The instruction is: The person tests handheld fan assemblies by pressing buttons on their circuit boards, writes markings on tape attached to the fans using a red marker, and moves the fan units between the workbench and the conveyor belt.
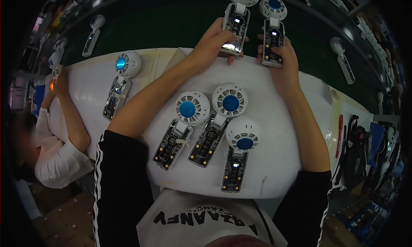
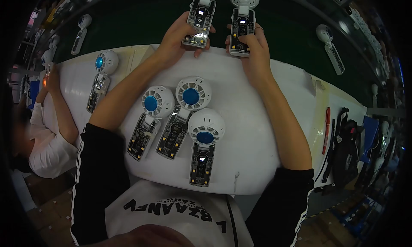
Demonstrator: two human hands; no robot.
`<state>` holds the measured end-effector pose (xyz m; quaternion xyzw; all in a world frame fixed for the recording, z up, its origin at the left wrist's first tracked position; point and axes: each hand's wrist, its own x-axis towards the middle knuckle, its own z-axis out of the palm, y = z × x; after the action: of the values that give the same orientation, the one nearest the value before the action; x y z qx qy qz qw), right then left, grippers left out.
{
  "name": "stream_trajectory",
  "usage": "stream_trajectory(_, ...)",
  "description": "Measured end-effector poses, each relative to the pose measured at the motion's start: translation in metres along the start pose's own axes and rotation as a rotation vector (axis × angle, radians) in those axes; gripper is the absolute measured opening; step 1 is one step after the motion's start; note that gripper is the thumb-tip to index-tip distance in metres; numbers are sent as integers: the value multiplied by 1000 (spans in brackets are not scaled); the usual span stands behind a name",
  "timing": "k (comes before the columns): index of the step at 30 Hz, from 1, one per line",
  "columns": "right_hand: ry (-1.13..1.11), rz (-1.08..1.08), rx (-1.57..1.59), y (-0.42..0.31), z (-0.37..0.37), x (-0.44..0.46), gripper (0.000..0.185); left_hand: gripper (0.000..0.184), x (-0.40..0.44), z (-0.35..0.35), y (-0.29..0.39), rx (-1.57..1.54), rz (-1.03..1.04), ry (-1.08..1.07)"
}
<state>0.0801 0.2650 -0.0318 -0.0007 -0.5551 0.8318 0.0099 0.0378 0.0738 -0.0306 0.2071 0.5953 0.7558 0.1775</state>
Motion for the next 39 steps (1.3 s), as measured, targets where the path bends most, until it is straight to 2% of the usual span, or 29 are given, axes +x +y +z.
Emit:
stream_trajectory(2, -50, 11, 8, 1, -1, 1, 54, 40, 3, -2, -4, -9, 11, 3)
stream_trajectory(4, 8, -13, -9, 3, 3, 0, 55, 43, 2, -4, -6, -26, 0, 10)
stream_trajectory(11, 4, -10, -99, 2, 6, 0, 52, 37, 3, -6, -7, -65, -42, 29)
stream_trajectory(20, 11, -3, -126, 2, 11, 0, 54, 40, 6, -9, -13, -113, -29, 8)
stream_trajectory(21, -13, -37, -118, 3, 11, -1, 54, 40, 5, -9, -16, -120, -9, 21)
stream_trajectory(23, -57, -130, -94, 3, 11, -3, 54, 42, 6, -8, -15, -122, 162, -14)
stream_trajectory(25, -77, -264, -207, -5, 13, -4, 54, 45, -1, -1, 6, -238, 223, -18)
stream_trajectory(27, -89, -304, -243, -21, 17, -4, 48, 41, -4, 4, 25, -162, 334, 66)
stream_trajectory(28, -26, -259, -120, -32, 23, -7, 45, 41, -4, 6, 35, -177, 363, 72)
stream_trajectory(29, 38, -213, 6, -44, 29, -10, 42, 38, -5, 8, 46, -255, 303, 29)
stream_trajectory(31, -208, -194, 232, -66, 24, -14, 28, 29, -17, 18, 71, -428, 167, 17)
stream_trajectory(32, -358, -146, 380, -75, 16, -15, 23, 29, -19, 21, 80, -443, 184, 20)
stream_trajectory(33, -296, -203, 216, -86, 23, -22, 13, 29, -19, 22, 88, -109, 645, 253)
stream_trajectory(34, -54, -530, -354, -88, 30, -31, 14, 29, -19, 22, 96, 251, 1081, 489)
stream_trajectory(35, 202, -835, -928, -91, 43, -41, 17, 30, -22, 15, 115, 373, 1179, 510)
stream_trajectory(36, 40, -682, -545, -107, 47, -46, 16, 31, -23, 5, 129, 499, 1268, 527)
stream_trajectory(38, 215, -502, -52, -118, 67, -38, 9, 32, -12, -20, 134, 586, 1259, 571)
stream_trajectory(39, 275, -949, -911, -109, 62, -28, 10, 32, -13, -28, 139, 661, 1251, 603)
